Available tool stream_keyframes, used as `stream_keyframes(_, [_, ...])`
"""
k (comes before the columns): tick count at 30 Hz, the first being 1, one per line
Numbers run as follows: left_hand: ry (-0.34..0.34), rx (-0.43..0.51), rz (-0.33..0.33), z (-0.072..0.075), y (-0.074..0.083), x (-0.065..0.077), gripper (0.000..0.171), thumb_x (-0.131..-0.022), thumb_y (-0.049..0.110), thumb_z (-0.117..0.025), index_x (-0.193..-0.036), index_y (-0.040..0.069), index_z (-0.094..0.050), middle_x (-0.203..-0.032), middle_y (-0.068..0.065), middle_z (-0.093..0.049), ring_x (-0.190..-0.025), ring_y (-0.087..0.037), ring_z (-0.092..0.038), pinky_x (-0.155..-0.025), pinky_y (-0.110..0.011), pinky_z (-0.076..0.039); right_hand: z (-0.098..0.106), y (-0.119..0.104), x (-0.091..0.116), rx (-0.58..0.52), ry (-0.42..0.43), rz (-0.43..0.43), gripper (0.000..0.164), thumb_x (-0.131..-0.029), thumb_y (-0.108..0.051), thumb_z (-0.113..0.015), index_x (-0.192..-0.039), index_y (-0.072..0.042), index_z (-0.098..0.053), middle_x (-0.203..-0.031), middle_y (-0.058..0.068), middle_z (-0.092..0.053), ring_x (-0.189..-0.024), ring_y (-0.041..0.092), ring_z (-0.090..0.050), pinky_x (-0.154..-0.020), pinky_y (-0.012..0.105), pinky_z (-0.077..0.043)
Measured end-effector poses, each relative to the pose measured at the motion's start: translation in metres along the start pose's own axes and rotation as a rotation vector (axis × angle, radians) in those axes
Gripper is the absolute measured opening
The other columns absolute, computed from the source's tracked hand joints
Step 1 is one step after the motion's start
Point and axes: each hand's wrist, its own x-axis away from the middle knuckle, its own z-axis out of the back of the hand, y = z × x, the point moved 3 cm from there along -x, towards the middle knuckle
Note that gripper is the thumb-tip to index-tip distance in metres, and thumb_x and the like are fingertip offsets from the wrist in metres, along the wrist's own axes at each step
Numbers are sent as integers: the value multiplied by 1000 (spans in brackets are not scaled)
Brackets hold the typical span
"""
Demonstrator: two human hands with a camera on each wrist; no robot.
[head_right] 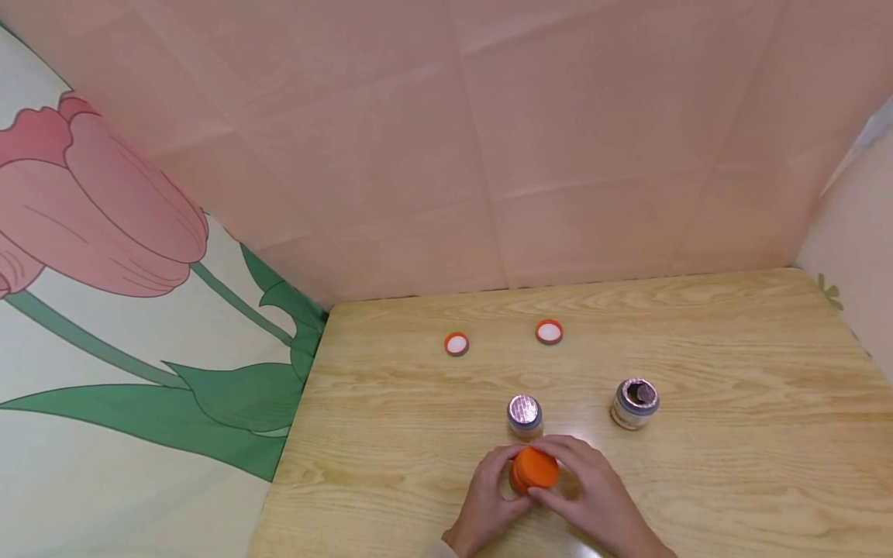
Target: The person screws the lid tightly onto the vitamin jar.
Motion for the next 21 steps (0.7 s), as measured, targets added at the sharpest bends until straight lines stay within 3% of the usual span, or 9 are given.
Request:
stream_keyframes(4, [11, -29, -19, 0, 0, 0, 64, -77, 30, -84, -133, 20, -55, -122, 5, -67, -110, -5, -62, -95, -21, -47, -3, 0, 0, 24, 6, 7, 66, -57, -14, -94, -118, -13, -69, -115, -3, -66, -112, -4, -54, -103, 2, -29])
stream_keyframes(13, [1, -52, 6, 1, 6, -3, 64, -74, 30, -86, -131, 20, -58, -123, 6, -67, -112, -7, -62, -98, -23, -47, -4, 6, 7, 52, -1, -41, 66, -57, -14, -94, -117, -15, -69, -115, -6, -66, -113, -7, -52, -103, 1, -28])
stream_keyframes(21, [-4, -104, -23, -2, 11, -4, 66, -73, 32, -86, -130, 17, -58, -124, 5, -66, -114, -10, -61, -99, -25, -47, -2, 10, 16, 38, -8, -87, 68, -57, -9, -93, -119, -8, -67, -118, -3, -64, -119, -13, -46, -104, 0, -27])
